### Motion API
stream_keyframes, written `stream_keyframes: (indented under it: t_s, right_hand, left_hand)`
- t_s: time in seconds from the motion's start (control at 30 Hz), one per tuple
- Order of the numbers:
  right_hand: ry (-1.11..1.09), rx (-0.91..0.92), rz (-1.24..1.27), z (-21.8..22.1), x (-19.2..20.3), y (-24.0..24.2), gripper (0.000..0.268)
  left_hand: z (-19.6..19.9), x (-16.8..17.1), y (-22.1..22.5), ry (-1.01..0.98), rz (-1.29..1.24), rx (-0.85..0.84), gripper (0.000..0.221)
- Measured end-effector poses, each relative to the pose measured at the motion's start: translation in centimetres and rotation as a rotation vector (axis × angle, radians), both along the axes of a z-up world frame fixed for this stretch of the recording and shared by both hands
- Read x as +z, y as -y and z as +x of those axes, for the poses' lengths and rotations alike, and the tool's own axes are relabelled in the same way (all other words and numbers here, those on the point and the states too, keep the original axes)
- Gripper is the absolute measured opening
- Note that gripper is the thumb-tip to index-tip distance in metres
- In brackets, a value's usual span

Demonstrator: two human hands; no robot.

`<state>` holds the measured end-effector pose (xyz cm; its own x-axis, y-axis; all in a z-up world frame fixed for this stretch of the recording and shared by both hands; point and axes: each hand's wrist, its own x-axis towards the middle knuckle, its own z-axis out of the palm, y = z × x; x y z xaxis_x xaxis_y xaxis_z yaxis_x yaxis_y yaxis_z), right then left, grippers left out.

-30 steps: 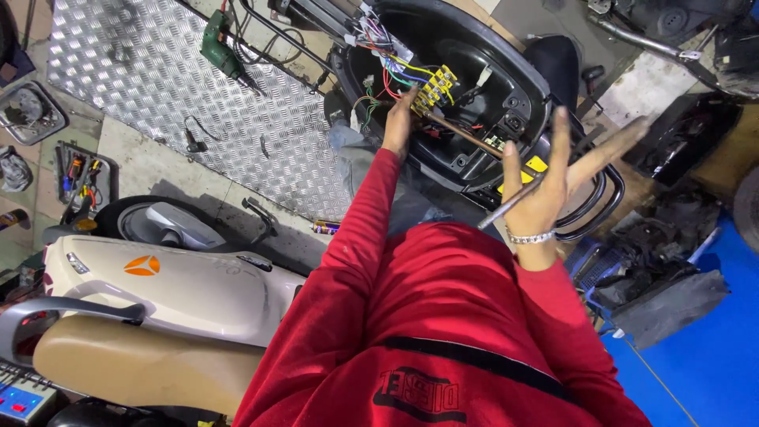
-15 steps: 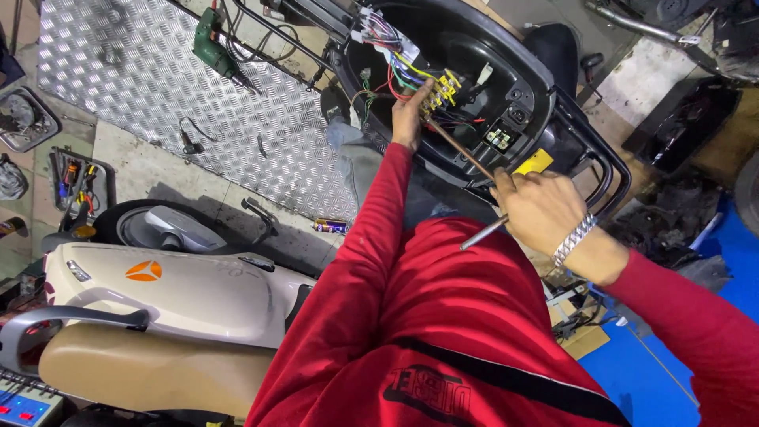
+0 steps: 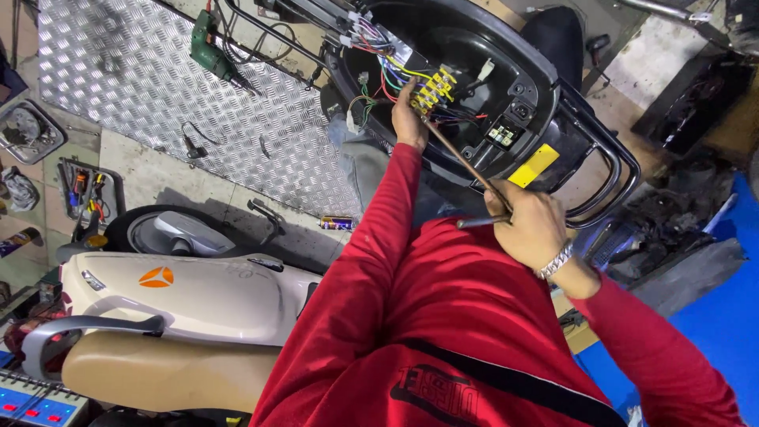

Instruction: Connecting and organizing electrical wires into a terminal block on a motorcycle in a repair shop.

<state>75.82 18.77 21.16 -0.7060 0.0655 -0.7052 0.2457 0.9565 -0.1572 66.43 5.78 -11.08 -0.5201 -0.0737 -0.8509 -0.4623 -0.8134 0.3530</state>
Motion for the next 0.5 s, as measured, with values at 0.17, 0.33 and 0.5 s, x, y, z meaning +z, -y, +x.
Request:
stream_keyframes:
  t_s: [0.17, 0.33, 0.5]
  right_hand:
    - [-0.015, -1.391, -0.973, 4.5, -3.4, 2.5, 0.016]
    - [-0.070, -1.201, -0.852, 5.8, -3.2, 4.4, 0.022]
    - [-0.094, -0.516, -0.348, 4.4, 1.0, 0.4, 0.045]
  left_hand:
    - [-0.2, 2.0, -0.5, 0.059, -0.050, 0.103, 0.046]
    - [0.2, -1.2, -0.1, -0.037, 0.000, 0.052, 0.041]
    - [1.0, -4.3, 0.9, -0.124, -0.040, 0.026, 0.044]
